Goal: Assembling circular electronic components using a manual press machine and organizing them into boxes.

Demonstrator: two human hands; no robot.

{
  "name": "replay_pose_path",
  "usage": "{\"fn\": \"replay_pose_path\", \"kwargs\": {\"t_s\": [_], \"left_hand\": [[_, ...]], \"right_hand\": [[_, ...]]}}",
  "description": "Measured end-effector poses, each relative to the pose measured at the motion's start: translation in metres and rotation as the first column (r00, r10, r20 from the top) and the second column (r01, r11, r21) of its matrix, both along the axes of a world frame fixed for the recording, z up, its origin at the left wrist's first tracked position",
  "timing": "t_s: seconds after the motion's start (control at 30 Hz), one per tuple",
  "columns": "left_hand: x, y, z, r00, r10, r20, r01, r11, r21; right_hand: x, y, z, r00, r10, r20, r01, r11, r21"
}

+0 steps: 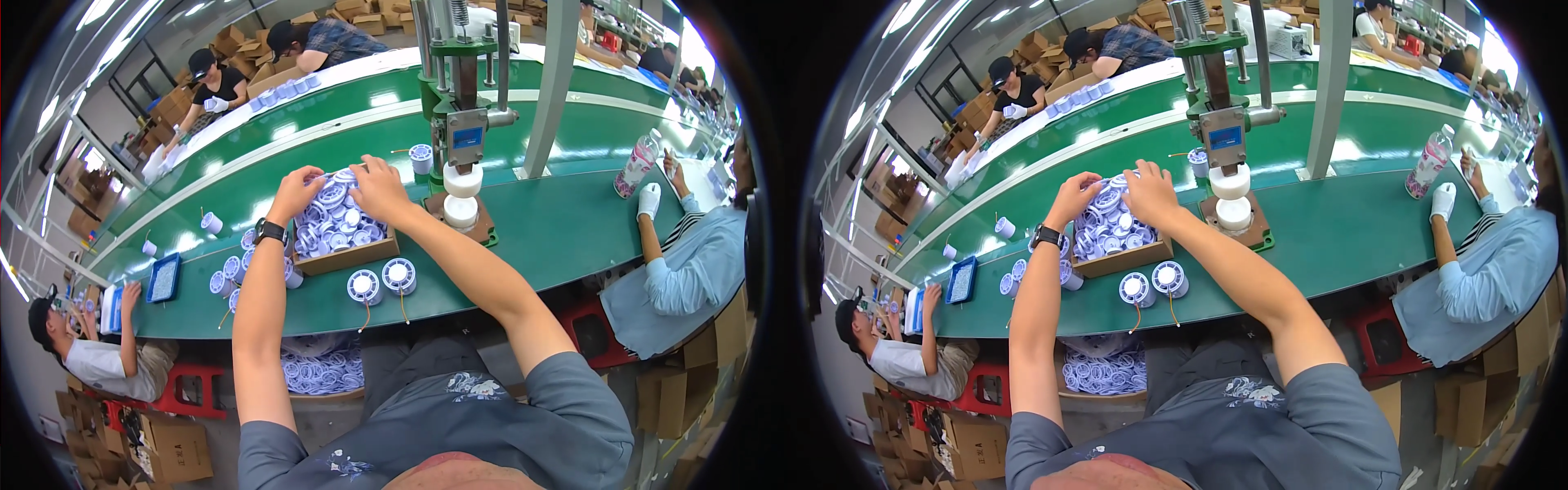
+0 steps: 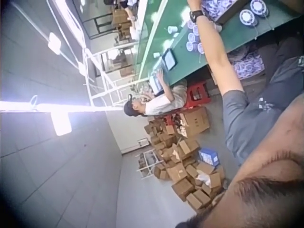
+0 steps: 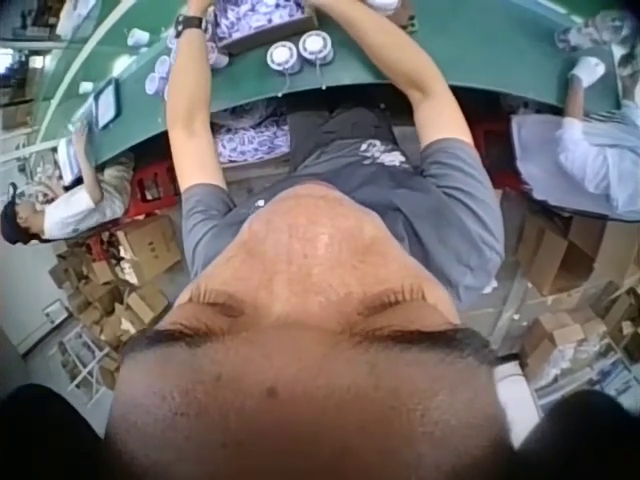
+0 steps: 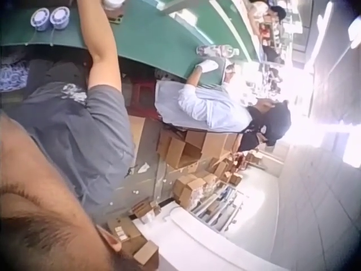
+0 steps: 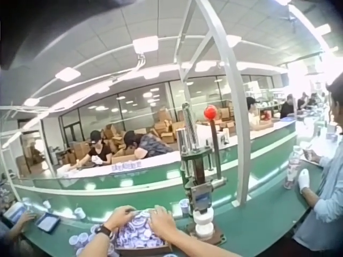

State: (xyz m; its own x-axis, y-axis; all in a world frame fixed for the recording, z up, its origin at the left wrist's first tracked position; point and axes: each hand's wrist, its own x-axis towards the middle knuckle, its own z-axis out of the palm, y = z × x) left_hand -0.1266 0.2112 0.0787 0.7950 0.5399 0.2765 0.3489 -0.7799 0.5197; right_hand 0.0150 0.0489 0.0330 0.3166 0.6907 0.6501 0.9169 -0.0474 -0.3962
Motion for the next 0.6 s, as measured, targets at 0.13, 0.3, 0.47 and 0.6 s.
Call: {"fn": "replay_pose_path", "kwargs": {"t_s": [0.13, 0.3, 0.47, 0.6], "left_hand": [[-0.004, 0.006, 0.001, 0.999, 0.000, 0.036, 0.001, 1.000, -0.029], [-0.021, 0.020, 0.010, 0.999, 0.046, 0.004, -0.046, 0.996, 0.077], [-0.027, 0.000, 0.019, 0.974, 0.027, 0.226, -0.051, 0.994, 0.100], [-0.072, -0.031, 0.031, 0.922, 0.086, 0.376, -0.140, 0.983, 0.118]], "right_hand": [[-0.010, -0.121, 0.033, 0.932, 0.355, -0.070, -0.361, 0.922, -0.137], [0.071, -0.206, 0.043, 0.976, -0.066, -0.208, -0.022, 0.919, -0.394], [0.196, -0.108, -0.017, 0.993, -0.112, -0.046, 0.105, 0.987, -0.122], [0.244, -0.041, -0.052, 0.715, 0.480, -0.508, -0.555, 0.832, 0.006]]}}
